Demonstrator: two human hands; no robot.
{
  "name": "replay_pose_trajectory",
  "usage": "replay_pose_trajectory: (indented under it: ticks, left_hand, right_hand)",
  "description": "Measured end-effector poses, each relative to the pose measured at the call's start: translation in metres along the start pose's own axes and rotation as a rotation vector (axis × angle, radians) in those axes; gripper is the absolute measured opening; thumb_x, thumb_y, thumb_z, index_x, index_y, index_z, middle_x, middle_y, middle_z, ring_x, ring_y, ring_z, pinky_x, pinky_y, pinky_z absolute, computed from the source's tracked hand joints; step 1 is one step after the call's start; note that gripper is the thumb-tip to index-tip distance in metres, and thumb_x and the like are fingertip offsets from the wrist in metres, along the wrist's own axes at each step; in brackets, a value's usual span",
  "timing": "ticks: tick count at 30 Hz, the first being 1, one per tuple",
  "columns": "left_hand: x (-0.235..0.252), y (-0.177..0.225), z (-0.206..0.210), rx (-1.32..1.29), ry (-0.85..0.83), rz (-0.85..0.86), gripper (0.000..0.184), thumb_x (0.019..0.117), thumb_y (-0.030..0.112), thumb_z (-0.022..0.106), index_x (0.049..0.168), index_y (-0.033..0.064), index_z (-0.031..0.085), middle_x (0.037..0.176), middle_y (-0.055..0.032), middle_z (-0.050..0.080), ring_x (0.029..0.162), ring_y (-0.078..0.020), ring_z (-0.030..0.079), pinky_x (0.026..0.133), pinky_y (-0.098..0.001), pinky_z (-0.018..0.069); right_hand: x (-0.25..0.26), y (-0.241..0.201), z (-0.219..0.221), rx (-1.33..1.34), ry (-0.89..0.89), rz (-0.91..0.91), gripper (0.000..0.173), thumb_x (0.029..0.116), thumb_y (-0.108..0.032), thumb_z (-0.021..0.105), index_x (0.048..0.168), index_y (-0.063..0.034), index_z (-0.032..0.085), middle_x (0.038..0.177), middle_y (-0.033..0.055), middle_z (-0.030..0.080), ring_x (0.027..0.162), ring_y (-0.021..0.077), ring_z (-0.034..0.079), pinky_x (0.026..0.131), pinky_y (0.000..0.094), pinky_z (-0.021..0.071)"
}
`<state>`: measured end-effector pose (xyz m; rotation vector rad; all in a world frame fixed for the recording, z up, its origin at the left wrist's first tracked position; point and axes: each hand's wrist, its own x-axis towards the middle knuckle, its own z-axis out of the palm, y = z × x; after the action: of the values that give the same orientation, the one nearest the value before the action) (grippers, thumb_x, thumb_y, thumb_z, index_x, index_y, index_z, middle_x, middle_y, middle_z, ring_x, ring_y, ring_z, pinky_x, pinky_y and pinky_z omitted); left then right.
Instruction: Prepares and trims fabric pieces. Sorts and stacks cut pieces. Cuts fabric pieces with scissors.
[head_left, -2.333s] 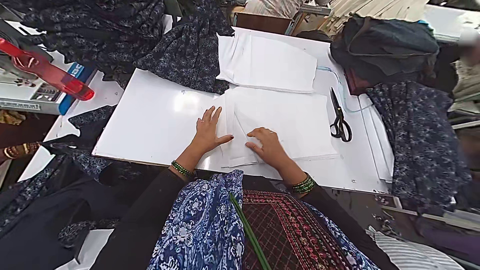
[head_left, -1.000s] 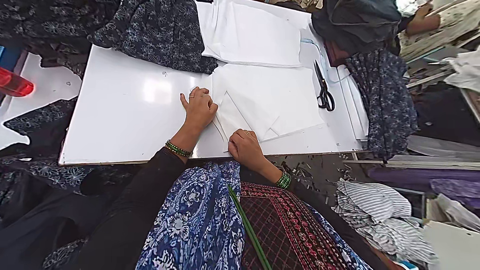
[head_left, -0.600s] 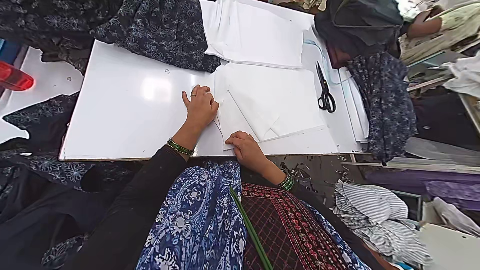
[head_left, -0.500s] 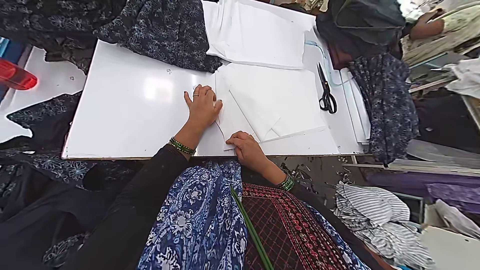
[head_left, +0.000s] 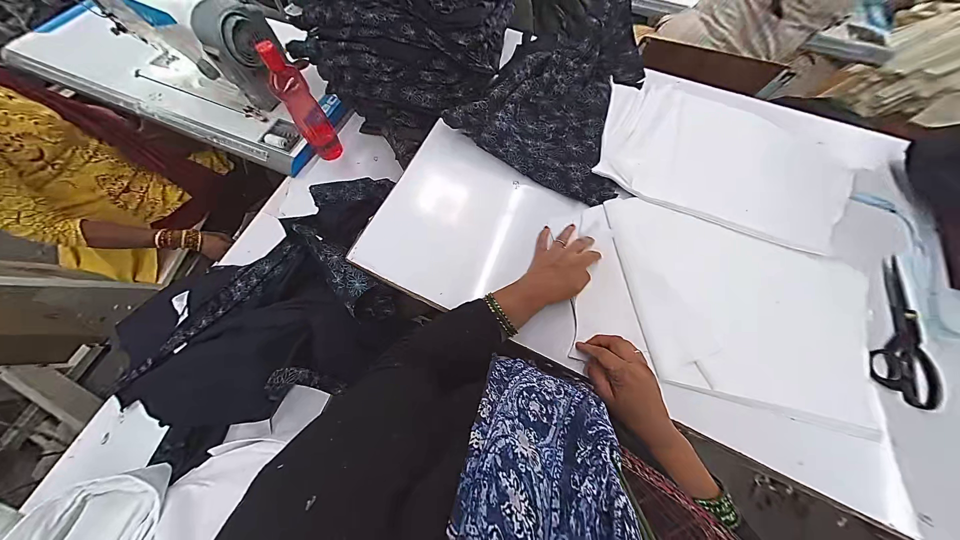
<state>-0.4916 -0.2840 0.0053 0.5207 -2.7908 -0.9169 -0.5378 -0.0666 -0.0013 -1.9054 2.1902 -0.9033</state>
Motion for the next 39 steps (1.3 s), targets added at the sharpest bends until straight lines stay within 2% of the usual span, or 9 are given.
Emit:
replay_pose_trajectory:
  ticks: [7, 12, 15, 17, 23, 26, 33, 37, 39]
  left_hand:
    - [-0.003, -0.015, -0.001, 0.044, 0.161, -0.055, 0.043, 0.1008, 0.012, 0.051, 0.141, 0.0175, 0.064, 0.165, -0.0176, 0.033, 0.154, -0.0459, 0.022, 0.116, -0.0768, 0.0125]
    - [0.005, -0.014, -0.009, 0.063, 0.066, -0.195, 0.045, 0.1071, 0.027, 0.043, 0.149, 0.0156, 0.056, 0.170, -0.0171, 0.020, 0.157, -0.0433, 0.012, 0.118, -0.0748, 0.0069]
    - [0.007, -0.017, -0.009, 0.097, 0.078, -0.246, 0.068, 0.1016, 0.051, 0.056, 0.154, 0.0093, 0.046, 0.170, -0.0192, 0.020, 0.157, -0.0448, 0.011, 0.117, -0.0760, 0.0057]
    - [0.007, -0.017, -0.009, 0.062, 0.144, -0.199, 0.083, 0.0927, 0.049, 0.071, 0.157, 0.0065, 0.040, 0.170, -0.0194, 0.016, 0.157, -0.0458, 0.009, 0.116, -0.0782, 0.0065]
    - [-0.001, -0.008, 0.013, -0.016, 0.302, 0.514, 0.038, 0.0881, 0.031, 0.070, 0.120, 0.0131, 0.077, 0.156, -0.0174, 0.049, 0.152, -0.0466, 0.028, 0.115, -0.0780, 0.0108]
    - [-0.009, 0.005, 0.011, 0.142, 0.012, 0.246, 0.039, 0.1014, 0.035, 0.058, 0.133, 0.0153, 0.070, 0.169, -0.0142, 0.026, 0.158, -0.0413, 0.007, 0.117, -0.0756, -0.0003]
    - [-0.004, -0.015, -0.006, 0.205, 0.100, -0.236, 0.057, 0.1009, 0.030, 0.053, 0.151, 0.0032, 0.048, 0.171, -0.0202, 0.012, 0.158, -0.0447, 0.002, 0.115, -0.0790, 0.0010]
    - [-0.005, -0.014, -0.007, 0.159, 0.188, -0.122, 0.070, 0.0951, 0.016, 0.059, 0.160, 0.0049, 0.033, 0.171, -0.0213, 0.010, 0.157, -0.0475, 0.003, 0.113, -0.0810, 0.0038]
    - [-0.005, -0.012, -0.006, 0.152, 0.196, 0.109, 0.072, 0.0869, 0.000, 0.059, 0.156, 0.0145, 0.044, 0.170, -0.0191, 0.018, 0.156, -0.0486, 0.007, 0.112, -0.0816, 0.0060]
  right_hand:
    - [0.005, 0.016, -0.045, 0.003, 0.143, 0.087, 0.026, 0.0945, -0.009, 0.053, 0.101, -0.0007, 0.077, 0.105, 0.0187, 0.074, 0.100, 0.0347, 0.070, 0.088, 0.0528, 0.0525]
    - [0.007, 0.067, -0.094, 0.098, 0.402, 0.565, 0.025, 0.0978, -0.003, 0.051, 0.109, 0.0073, 0.071, 0.107, 0.0205, 0.068, 0.095, 0.0213, 0.065, 0.085, 0.0353, 0.0527]
    - [0.015, 0.085, -0.105, 0.124, 0.152, 0.914, 0.042, 0.0982, -0.015, 0.067, 0.134, 0.0050, 0.059, 0.126, 0.0257, 0.061, 0.107, 0.0320, 0.062, 0.094, 0.0466, 0.0496]
    - [0.020, 0.090, -0.102, 0.066, 0.012, 0.967, 0.054, 0.0915, -0.025, 0.078, 0.134, 0.0036, 0.061, 0.131, 0.0260, 0.057, 0.116, 0.0372, 0.057, 0.100, 0.0538, 0.0449]
    - [0.026, 0.076, -0.093, 0.045, 0.079, 0.899, 0.027, 0.0925, -0.014, 0.075, 0.109, 0.0062, 0.067, 0.114, 0.0230, 0.063, 0.109, 0.0339, 0.060, 0.097, 0.0506, 0.0461]
    - [0.022, 0.065, -0.085, 0.011, 0.233, 0.733, 0.025, 0.0908, -0.012, 0.074, 0.105, 0.0081, 0.068, 0.116, 0.0250, 0.065, 0.110, 0.0360, 0.062, 0.096, 0.0535, 0.0474]
    - [0.023, 0.036, -0.063, 0.019, 0.272, 0.441, 0.017, 0.0946, -0.004, 0.058, 0.102, 0.0072, 0.069, 0.095, 0.0206, 0.071, 0.087, 0.0296, 0.070, 0.079, 0.0432, 0.0570]
    - [0.026, 0.022, -0.052, -0.032, 0.237, 0.327, 0.018, 0.0913, -0.006, 0.064, 0.105, 0.0047, 0.070, 0.110, 0.0216, 0.070, 0.106, 0.0368, 0.068, 0.090, 0.0532, 0.0535]
    - [0.027, 0.024, -0.053, -0.036, 0.246, 0.348, 0.022, 0.0912, -0.008, 0.065, 0.108, 0.0048, 0.070, 0.115, 0.0223, 0.069, 0.111, 0.0387, 0.066, 0.093, 0.0574, 0.0505]
